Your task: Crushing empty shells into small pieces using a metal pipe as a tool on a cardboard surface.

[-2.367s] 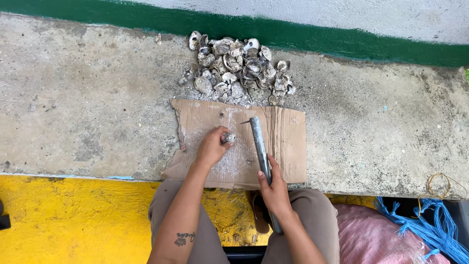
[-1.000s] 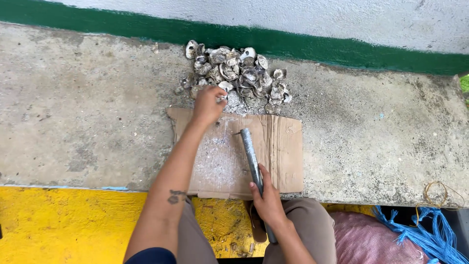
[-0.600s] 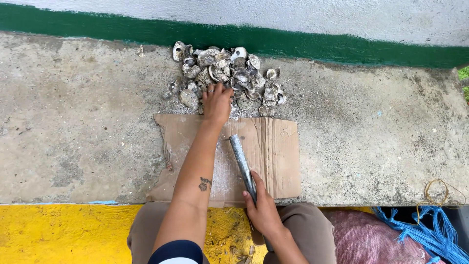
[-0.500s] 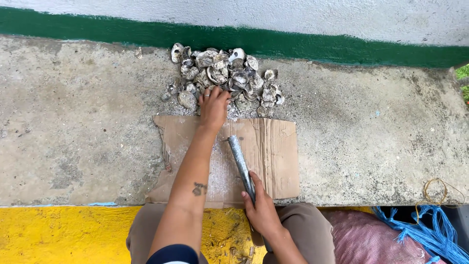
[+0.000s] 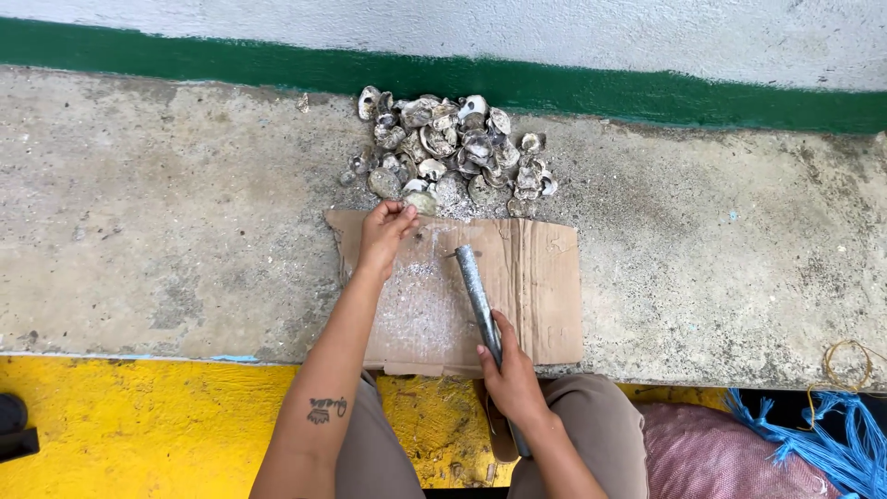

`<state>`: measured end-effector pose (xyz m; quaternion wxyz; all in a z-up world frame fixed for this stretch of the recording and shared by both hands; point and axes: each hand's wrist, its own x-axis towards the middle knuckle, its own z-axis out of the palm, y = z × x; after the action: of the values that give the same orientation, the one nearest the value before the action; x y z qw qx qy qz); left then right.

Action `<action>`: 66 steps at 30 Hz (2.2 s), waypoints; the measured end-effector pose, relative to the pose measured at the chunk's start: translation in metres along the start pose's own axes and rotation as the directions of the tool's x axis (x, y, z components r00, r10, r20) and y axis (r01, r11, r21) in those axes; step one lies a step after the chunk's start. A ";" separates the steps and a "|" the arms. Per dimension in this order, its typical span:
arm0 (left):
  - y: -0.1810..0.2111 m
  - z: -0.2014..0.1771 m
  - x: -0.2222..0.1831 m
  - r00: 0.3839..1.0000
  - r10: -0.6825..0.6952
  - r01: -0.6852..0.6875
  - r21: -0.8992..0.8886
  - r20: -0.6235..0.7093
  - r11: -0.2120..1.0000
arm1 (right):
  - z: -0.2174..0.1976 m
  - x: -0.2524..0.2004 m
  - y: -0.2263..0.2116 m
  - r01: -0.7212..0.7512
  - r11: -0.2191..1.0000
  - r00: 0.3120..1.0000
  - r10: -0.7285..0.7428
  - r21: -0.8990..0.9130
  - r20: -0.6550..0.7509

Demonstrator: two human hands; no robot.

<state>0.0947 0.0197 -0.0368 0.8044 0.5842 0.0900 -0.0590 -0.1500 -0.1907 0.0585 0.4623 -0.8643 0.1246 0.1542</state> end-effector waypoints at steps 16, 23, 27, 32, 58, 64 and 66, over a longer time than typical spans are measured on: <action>0.007 -0.017 -0.103 0.991 -0.094 -0.009 0.734 0.099 0.679 | 0.003 -0.014 -0.003 -0.091 0.982 0.996 0.090 0.163 0.011; 0.040 -0.006 -0.119 0.997 0.083 -0.031 0.947 0.004 0.321 | 0.006 -0.019 0.000 0.008 0.940 1.000 -0.013 0.341 0.014; 0.027 -0.007 -0.122 0.997 0.073 -0.003 0.983 -0.011 0.186 | 0.007 -0.021 -0.001 0.029 0.951 0.998 -0.047 0.308 0.050; 0.015 -0.004 -0.114 0.993 0.100 -0.077 0.982 0.061 0.175 | 0.010 -0.024 -0.007 0.032 0.994 0.998 -0.037 0.108 0.043; 0.017 -0.002 -0.100 0.996 0.052 -0.090 0.947 0.078 0.308 | 0.011 -0.019 -0.009 0.076 0.997 0.997 -0.076 -0.003 0.012; 0.015 -0.004 -0.100 0.994 0.079 -0.100 0.953 0.081 0.284 | 0.002 -0.024 -0.024 -0.027 0.999 0.999 0.028 -0.026 0.031; 0.018 -0.002 -0.098 0.994 0.070 -0.097 0.949 0.080 0.301 | 0.004 -0.025 -0.017 0.119 0.992 0.980 -0.112 0.034 -0.163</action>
<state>0.0024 0.0265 0.0005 0.3089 0.9488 -0.0017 -0.0655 -0.1680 -0.1768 0.0790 0.4775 -0.8695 0.1144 0.0542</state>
